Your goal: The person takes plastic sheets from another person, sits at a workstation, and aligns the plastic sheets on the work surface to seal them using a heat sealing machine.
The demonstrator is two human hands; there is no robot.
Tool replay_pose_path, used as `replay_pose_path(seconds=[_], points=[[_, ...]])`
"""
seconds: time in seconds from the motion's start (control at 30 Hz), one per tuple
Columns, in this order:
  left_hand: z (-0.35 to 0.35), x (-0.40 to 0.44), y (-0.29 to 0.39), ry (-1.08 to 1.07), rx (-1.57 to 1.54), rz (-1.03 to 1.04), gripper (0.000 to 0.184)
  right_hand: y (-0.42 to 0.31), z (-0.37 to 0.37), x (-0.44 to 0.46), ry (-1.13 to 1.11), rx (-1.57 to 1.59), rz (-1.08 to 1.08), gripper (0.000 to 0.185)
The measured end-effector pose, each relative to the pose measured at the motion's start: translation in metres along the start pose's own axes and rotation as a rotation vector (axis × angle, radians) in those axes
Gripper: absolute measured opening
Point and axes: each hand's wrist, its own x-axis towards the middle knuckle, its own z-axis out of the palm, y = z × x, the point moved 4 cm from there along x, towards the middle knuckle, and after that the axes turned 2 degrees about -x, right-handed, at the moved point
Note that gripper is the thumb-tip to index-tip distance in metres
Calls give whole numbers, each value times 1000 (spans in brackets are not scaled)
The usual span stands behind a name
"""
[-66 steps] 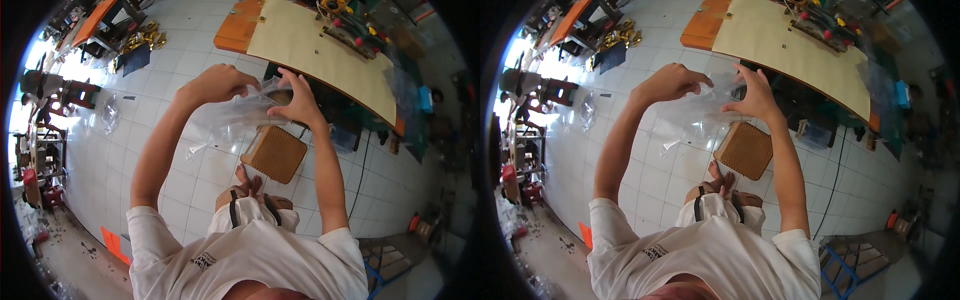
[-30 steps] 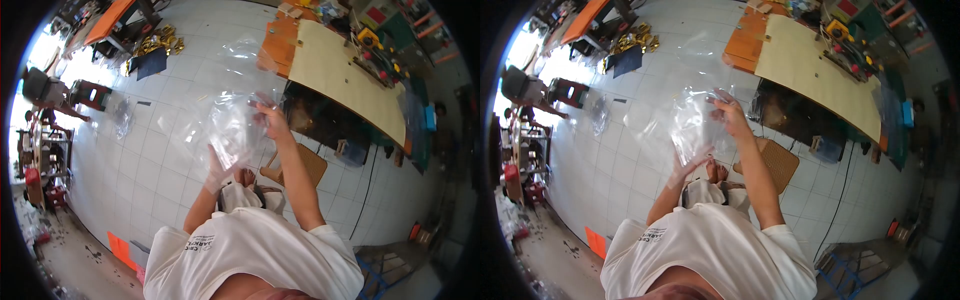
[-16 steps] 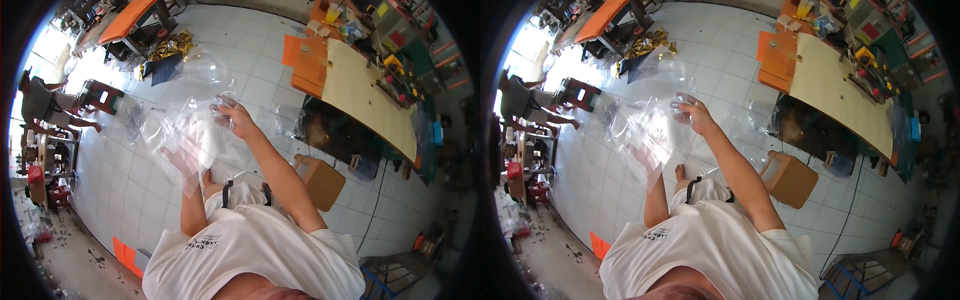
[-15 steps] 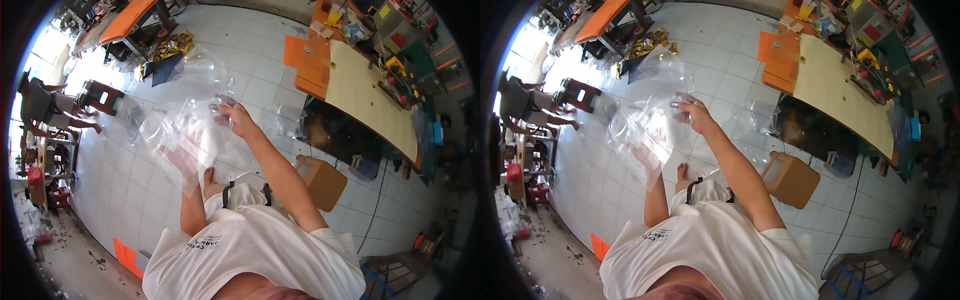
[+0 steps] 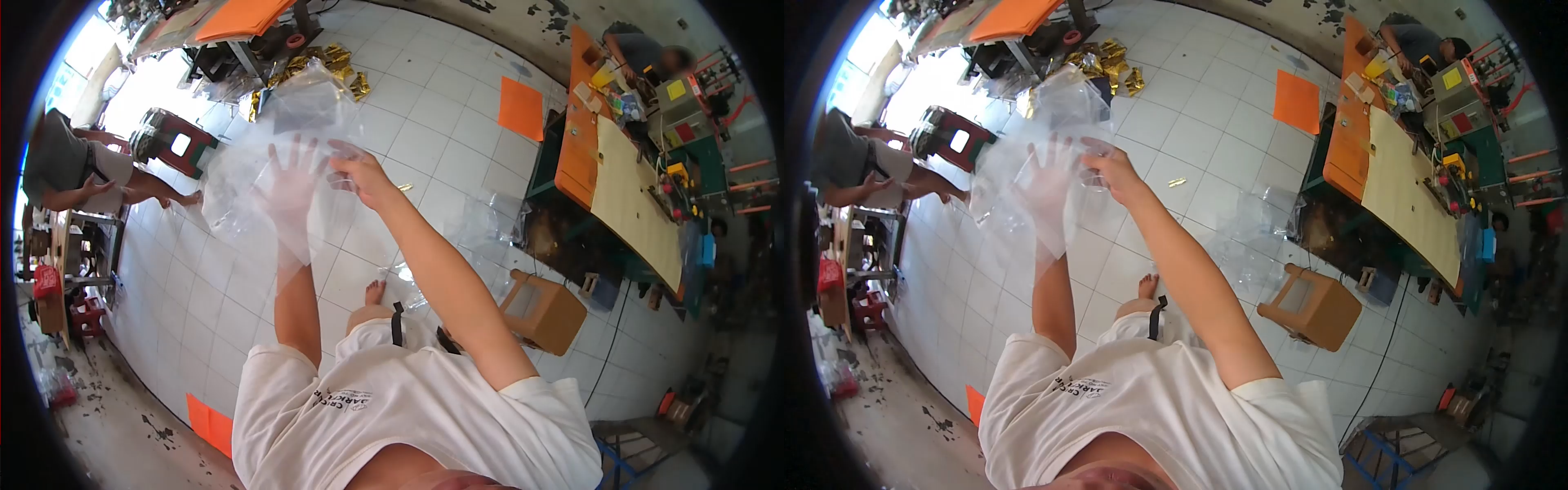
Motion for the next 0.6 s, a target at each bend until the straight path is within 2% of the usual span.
replay_pose_path(seconds=[0.07, 0.13, 0.17, 0.23, 0.27, 0.33, 0.37, 0.4, 0.43, 0.47, 0.6], points=[[-13, 17, 30, -11, 10, 5, 96, 5, 18, 25, -7, -99, 3, 59], [-24, 28, 59, -242, -37, 11, 99, 9, 40, 38, 29, -93, 37, 73], [-29, 35, 74, -245, -40, 1, 99, 8, 49, 42, 36, -89, 31, 73], [-33, 46, 94, -243, -130, -8, 98, 11, 61, 45, 87, -69, 46, 89], [-17, 49, 96, -242, -137, -17, 98, 20, 59, 52, 40, -81, 25, 104], [8, 54, 110, 299, 267, 194, 93, 27, 47, 50, 46, -126, 51, 107], [-2, 57, 114, 300, 258, 188, 93, 32, 41, 47, 40, -174, 81, 110], [-4, 64, 123, -33, 189, 110, 87, 36, 31, 39, 36, -171, 100, 111], [-6, 67, 131, -357, 132, 3, 80, 40, 16, 29, 36, -178, 120, 108], [-14, 71, 136, -381, 91, -6, 80, 43, 0, 16, 38, -181, 140, 105], [-36, 77, 156, -103, 76, 165, 79, 90, -107, -47, 182, -149, 234, 80]])
